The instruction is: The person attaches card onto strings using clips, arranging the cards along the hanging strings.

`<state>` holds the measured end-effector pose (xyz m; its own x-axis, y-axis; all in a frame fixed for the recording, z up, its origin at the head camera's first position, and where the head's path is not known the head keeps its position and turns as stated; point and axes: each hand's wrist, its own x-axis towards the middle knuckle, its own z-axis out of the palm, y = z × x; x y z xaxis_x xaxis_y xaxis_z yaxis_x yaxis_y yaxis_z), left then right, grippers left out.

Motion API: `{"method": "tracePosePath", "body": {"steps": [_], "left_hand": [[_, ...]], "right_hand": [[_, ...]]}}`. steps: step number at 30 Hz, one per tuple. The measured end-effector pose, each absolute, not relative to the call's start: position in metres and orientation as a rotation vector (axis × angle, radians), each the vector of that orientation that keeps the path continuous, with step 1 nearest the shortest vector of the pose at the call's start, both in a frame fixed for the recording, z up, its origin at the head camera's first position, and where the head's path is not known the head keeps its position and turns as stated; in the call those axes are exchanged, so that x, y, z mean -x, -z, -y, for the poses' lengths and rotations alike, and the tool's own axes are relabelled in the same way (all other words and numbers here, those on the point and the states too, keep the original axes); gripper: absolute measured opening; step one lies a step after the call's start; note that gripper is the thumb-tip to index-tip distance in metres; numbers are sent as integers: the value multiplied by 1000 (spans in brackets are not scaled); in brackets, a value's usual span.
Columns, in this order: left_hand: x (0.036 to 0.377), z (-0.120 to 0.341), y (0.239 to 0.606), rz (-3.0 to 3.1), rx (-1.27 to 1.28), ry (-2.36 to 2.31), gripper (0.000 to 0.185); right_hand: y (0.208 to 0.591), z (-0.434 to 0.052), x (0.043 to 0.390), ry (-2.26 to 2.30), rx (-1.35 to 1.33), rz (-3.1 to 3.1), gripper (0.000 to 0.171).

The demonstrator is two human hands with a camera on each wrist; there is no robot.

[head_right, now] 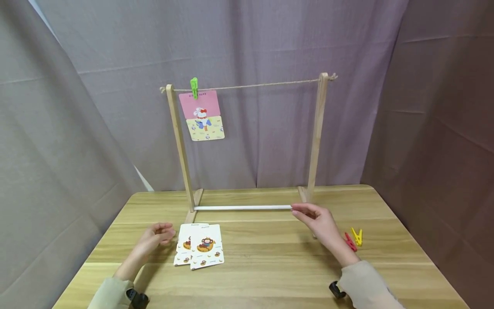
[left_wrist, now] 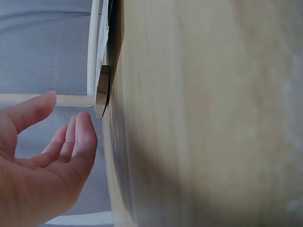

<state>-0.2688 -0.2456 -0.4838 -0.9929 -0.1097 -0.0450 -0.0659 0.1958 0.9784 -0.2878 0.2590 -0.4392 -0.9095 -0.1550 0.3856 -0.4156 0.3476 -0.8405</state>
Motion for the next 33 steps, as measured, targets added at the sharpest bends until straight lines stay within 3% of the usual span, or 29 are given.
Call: {"method": "tracePosePath", "body": {"steps": [33], "left_hand": [[266, 237, 486, 2687, -241, 1918, 31]], "right_hand": [[451, -295, 282, -1581, -365, 2388, 41]]}}
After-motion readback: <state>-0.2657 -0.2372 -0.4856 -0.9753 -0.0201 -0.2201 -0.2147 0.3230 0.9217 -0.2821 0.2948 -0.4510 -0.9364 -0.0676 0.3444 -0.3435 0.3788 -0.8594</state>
